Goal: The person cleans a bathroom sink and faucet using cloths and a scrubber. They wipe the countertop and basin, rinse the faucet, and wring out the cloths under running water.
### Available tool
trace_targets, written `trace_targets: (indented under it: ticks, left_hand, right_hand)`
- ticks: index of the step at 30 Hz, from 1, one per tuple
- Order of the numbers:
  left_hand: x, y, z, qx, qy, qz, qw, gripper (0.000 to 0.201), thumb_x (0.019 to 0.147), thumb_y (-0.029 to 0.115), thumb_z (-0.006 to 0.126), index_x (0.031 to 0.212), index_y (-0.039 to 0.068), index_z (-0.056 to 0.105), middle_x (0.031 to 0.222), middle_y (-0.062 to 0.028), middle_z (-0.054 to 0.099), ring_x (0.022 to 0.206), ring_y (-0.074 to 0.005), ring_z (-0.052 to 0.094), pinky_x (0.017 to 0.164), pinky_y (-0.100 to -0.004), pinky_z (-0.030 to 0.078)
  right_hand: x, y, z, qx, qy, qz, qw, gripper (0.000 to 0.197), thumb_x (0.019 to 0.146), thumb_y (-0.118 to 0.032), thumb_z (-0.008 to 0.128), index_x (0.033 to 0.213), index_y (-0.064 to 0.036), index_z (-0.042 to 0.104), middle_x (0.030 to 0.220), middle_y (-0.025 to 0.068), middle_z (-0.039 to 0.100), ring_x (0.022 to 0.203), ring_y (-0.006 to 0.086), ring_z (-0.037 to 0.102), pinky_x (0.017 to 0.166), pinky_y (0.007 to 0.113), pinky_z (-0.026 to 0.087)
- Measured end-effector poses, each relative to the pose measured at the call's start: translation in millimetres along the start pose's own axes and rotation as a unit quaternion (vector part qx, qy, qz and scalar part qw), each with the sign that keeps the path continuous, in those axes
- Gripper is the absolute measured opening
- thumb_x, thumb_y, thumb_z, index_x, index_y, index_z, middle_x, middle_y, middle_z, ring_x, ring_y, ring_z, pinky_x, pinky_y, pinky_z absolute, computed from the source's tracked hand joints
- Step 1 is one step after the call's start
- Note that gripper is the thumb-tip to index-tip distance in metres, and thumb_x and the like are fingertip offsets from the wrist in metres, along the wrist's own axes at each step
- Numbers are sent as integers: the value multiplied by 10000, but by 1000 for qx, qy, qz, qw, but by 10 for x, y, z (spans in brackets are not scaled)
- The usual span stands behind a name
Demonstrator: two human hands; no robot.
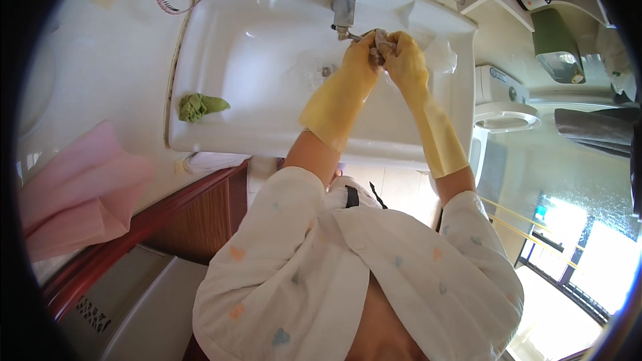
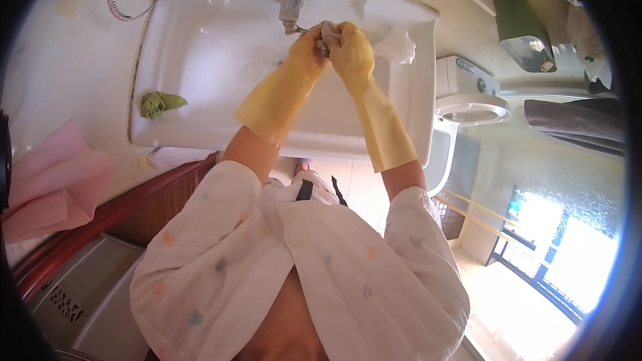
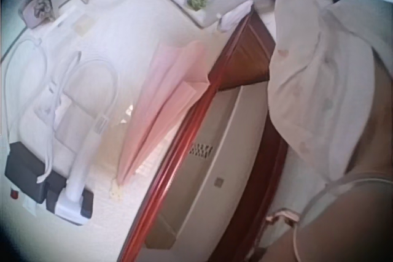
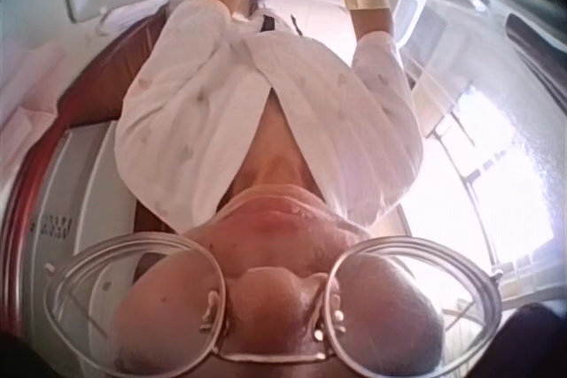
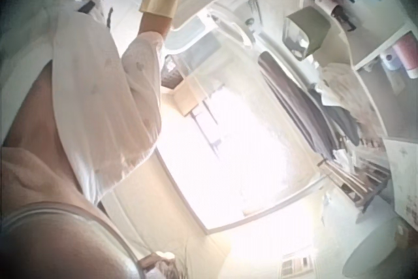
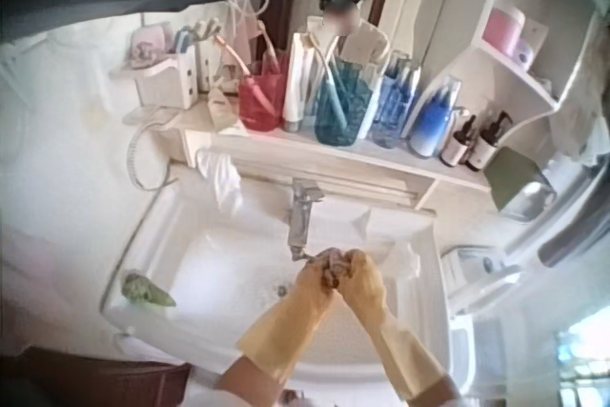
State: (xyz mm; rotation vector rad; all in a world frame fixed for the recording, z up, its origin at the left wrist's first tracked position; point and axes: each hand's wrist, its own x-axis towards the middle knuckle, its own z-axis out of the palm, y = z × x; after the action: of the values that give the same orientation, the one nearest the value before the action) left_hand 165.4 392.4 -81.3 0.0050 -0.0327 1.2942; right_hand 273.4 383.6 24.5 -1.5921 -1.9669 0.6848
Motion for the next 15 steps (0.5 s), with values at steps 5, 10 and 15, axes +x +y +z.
trace_targets:
  ticks: [5, 10, 15]
  left_hand:
    - [-429, -220, 443, 472, 338, 109, 807, 189, 963, 169, 650, 1012, -13, 667, 846, -87, 692, 770, -163, 662, 683, -299, 524]
    - [-707, 313, 388, 758, 282, 17, 587, 335, 944, 233, 659, 1122, -49, 646, 981, -103, 728, 833, -174, 676, 769, -324, 521]
    - [-733, 252, 132, 780, 264, 35, 567, 281, 941, 195, 603, 1141, 7, 660, 951, -91, 709, 907, -203, 655, 847, -337, 489]
  right_hand:
    - [-343, 465, 577, 418, -17, 322, 849, 247, 971, -223, 698, 987, 14, 632, 735, 93, 656, 596, 183, 641, 563, 291, 534]
    - [-245, 493, 753, 483, -23, 304, 821, 284, 954, -146, 671, 1137, 56, 589, 805, 100, 683, 677, 157, 660, 673, 285, 559]
    - [-51, 49, 501, 464, -54, 86, 880, 379, 924, -44, 672, 1280, 29, 568, 980, 99, 690, 827, 238, 678, 800, 346, 567]
